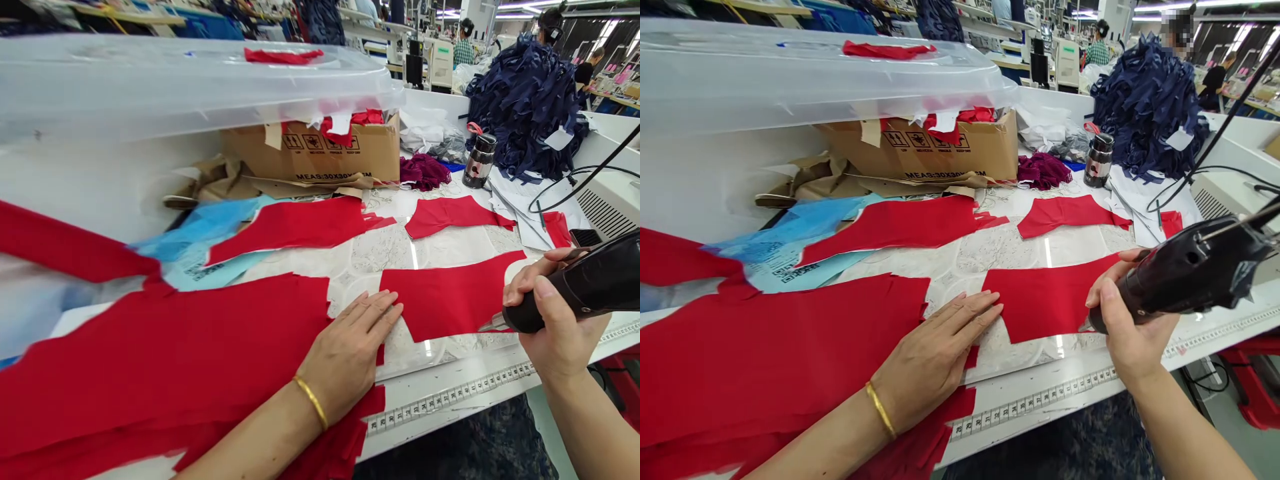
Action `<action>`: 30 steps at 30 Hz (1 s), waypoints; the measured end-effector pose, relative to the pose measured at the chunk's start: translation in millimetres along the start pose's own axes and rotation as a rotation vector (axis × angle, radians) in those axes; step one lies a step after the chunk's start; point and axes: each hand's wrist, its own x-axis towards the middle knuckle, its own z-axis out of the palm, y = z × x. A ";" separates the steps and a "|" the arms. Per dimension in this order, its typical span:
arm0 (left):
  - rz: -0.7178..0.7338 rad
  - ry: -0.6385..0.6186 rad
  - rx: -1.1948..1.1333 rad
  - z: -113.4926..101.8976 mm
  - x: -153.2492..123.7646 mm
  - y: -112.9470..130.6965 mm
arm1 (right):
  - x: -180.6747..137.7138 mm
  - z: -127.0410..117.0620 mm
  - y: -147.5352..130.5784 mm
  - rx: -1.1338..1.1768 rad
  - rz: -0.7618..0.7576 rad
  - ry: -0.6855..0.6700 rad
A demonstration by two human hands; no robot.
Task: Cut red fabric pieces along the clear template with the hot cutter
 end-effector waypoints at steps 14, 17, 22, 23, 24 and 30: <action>-0.002 0.105 -0.031 13.1 -4.5 -1.8 | 4.2 -19.6 -5.3 -0.045 -0.021 0.059; 0.005 0.115 -0.021 16.5 -5.4 -3.0 | 4.5 -25.9 -3.4 -0.055 -0.022 0.069; 0.019 0.065 0.011 12.7 -5.3 -2.1 | 3.1 -28.4 -1.7 -0.089 -0.015 0.047; 0.020 0.061 0.010 10.3 -6.1 -1.6 | 3.6 -28.2 -2.6 -0.084 -0.017 0.044; 0.022 0.057 0.012 7.4 -7.4 -1.4 | 4.4 -27.9 -3.6 -0.073 -0.019 0.044; 0.091 0.047 0.059 -16.3 -16.3 -6.2 | 12.7 -19.6 -4.8 -0.035 0.002 0.052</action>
